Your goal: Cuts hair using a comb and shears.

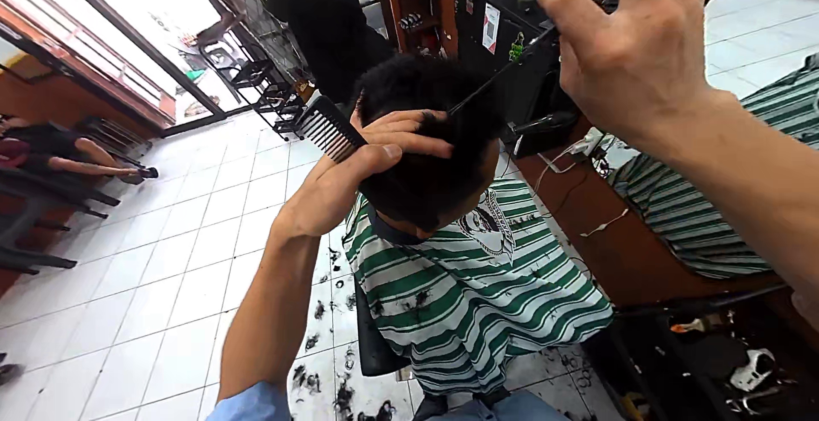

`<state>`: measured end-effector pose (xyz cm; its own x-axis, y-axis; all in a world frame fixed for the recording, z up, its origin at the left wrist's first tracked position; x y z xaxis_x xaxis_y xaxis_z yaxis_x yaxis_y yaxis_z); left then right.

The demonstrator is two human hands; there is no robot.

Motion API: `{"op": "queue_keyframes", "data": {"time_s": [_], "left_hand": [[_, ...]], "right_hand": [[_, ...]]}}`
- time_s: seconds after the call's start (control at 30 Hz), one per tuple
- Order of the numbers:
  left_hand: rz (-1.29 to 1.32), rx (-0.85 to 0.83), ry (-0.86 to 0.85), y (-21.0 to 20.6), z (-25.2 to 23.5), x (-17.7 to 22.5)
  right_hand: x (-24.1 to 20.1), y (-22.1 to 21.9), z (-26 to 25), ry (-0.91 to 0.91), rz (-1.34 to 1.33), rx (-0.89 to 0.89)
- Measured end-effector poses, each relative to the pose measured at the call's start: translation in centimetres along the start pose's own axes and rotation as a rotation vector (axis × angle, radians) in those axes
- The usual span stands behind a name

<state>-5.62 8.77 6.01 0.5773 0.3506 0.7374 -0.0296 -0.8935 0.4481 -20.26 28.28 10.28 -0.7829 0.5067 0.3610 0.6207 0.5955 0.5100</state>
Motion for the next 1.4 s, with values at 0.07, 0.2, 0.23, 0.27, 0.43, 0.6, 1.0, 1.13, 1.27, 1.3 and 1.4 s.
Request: {"op": "queue_keyframes", "data": {"time_s": [0.07, 0.2, 0.23, 0.27, 0.43, 0.6, 1.0, 1.13, 1.27, 1.3, 1.4], "left_hand": [[0.007, 0.003, 0.005, 0.1, 0.0, 0.0], [-0.003, 0.019, 0.010, 0.1, 0.0, 0.0], [-0.008, 0.026, 0.012, 0.1, 0.0, 0.1], [-0.010, 0.033, 0.011, 0.1, 0.0, 0.1], [-0.019, 0.033, 0.003, 0.0, -0.2, 0.2], [0.005, 0.031, -0.013, 0.1, -0.1, 0.3], [0.018, 0.048, 0.011, 0.2, 0.0, 0.2], [0.020, 0.040, 0.013, 0.3, 0.1, 0.3], [0.019, 0.044, 0.009, 0.3, 0.2, 0.1], [0.017, 0.045, 0.012, 0.3, 0.2, 0.1], [0.024, 0.049, -0.001, 0.3, 0.1, 0.3]], "right_hand": [[-0.1, -0.4, -0.5, 0.055, 0.013, 0.020], [-0.7, -1.0, -0.9, 0.088, 0.005, 0.070], [-1.0, -1.1, -1.0, 0.090, 0.001, 0.080], [-1.2, -1.1, -1.0, 0.095, -0.001, 0.089], [-2.0, -1.2, -0.9, 0.096, 0.005, 0.132], [-0.8, -1.2, -0.4, 0.036, 0.027, 0.140], [-2.4, -1.2, -1.2, 0.055, 0.015, 0.174], [-1.3, -1.4, -0.9, 0.006, 0.024, 0.164], [-1.9, -1.5, -1.3, 0.000, 0.018, 0.138], [-2.2, -1.5, -1.4, 0.006, 0.016, 0.148], [-2.9, -1.4, -1.7, 0.023, 0.008, 0.177]]}}
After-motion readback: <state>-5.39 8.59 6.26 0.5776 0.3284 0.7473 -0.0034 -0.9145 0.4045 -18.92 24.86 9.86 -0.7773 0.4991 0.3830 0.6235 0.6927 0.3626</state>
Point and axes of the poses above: each hand's wrist, its own z-axis away from the middle knuckle, its own y-axis out of the back of the hand, x = y × z, the point moved 6 cm from there along -z, towards the middle knuckle, and after that the axes turned 9 degrees about z, right-handed, at the moved point
